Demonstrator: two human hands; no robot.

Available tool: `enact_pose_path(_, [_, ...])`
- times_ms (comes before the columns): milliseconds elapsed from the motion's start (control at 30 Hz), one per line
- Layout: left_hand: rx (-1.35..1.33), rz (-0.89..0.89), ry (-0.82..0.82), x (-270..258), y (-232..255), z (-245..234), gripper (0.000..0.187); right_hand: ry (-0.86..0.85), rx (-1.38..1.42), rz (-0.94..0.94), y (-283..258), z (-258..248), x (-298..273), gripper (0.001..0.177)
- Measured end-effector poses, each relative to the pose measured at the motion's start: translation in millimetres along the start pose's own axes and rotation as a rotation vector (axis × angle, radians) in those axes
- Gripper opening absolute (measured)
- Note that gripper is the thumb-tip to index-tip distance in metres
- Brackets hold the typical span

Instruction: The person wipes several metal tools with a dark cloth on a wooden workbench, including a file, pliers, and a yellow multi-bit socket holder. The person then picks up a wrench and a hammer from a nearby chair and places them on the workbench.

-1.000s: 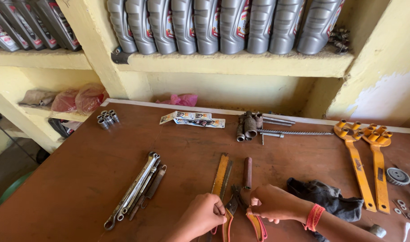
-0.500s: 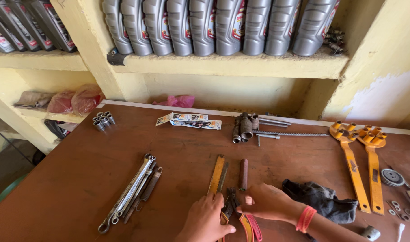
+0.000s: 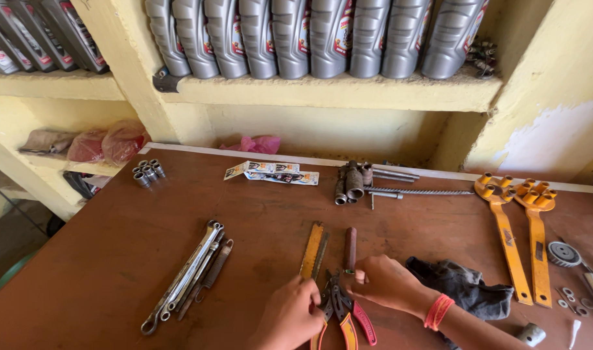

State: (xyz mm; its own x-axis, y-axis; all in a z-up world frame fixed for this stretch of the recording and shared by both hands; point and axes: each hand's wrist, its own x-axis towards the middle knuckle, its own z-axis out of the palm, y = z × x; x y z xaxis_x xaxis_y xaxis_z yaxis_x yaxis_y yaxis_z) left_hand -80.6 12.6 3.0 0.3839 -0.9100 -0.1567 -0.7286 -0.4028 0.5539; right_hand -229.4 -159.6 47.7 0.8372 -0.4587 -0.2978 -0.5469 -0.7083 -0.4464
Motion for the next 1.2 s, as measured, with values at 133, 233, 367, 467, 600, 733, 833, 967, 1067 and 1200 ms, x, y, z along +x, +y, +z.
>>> enact_pose_path(133, [-0.096, 0.004, 0.152, -3.6, -1.2, -1.4, 0.020, -0.182, 0.097, 0.142, -1.7, 4.0, -9.4, 0.035])
enact_pose_path(233, [-0.164, -0.069, 0.119, -4.1, -1.9, 0.2, 0.018, -0.132, 0.157, 0.159, -6.8, 4.6, -13.2, 0.031])
enact_pose_path(367, [-0.128, -0.045, 0.092, -4.0, -3.7, 3.7, 0.029, -0.121, 0.189, 0.139, -10.1, 5.5, -15.1, 0.029])
enact_pose_path(467, [-0.124, 0.072, 0.120, -3.2, -6.1, 7.3, 0.036, -0.111, 0.104, 0.107, -9.2, 11.4, -12.5, 0.024])
enact_pose_path(600, [-0.129, 0.068, 0.161, 3.3, -8.7, 11.3, 0.031, 0.034, 0.024, 0.052, -6.5, 18.8, -4.1, 0.026])
enact_pose_path(733, [-0.129, 0.122, 0.259, 17.0, -10.4, 9.6, 0.028, 0.104, 0.002, 0.110, -8.0, 15.6, 3.0, 0.029])
enact_pose_path(833, [-0.095, 0.132, 0.316, 23.9, -9.1, 11.0, 0.028, 0.112, 0.020, 0.135, -12.3, 12.2, 3.2, 0.030])
enact_pose_path(967, [-0.097, 0.120, 0.313, 25.0, -9.9, 12.0, 0.030, 0.115, 0.113, 0.140, -15.3, 11.5, 1.5, 0.025])
enact_pose_path(1067, [-0.090, 0.116, 0.295, 22.6, -11.0, 12.1, 0.032, 0.129, 0.071, 0.142, -13.8, 12.9, 3.2, 0.026])
enact_pose_path(1200, [-0.096, 0.098, 0.267, 21.5, -12.0, 11.6, 0.032, 0.167, 0.060, 0.137, -8.5, 18.0, 8.7, 0.027])
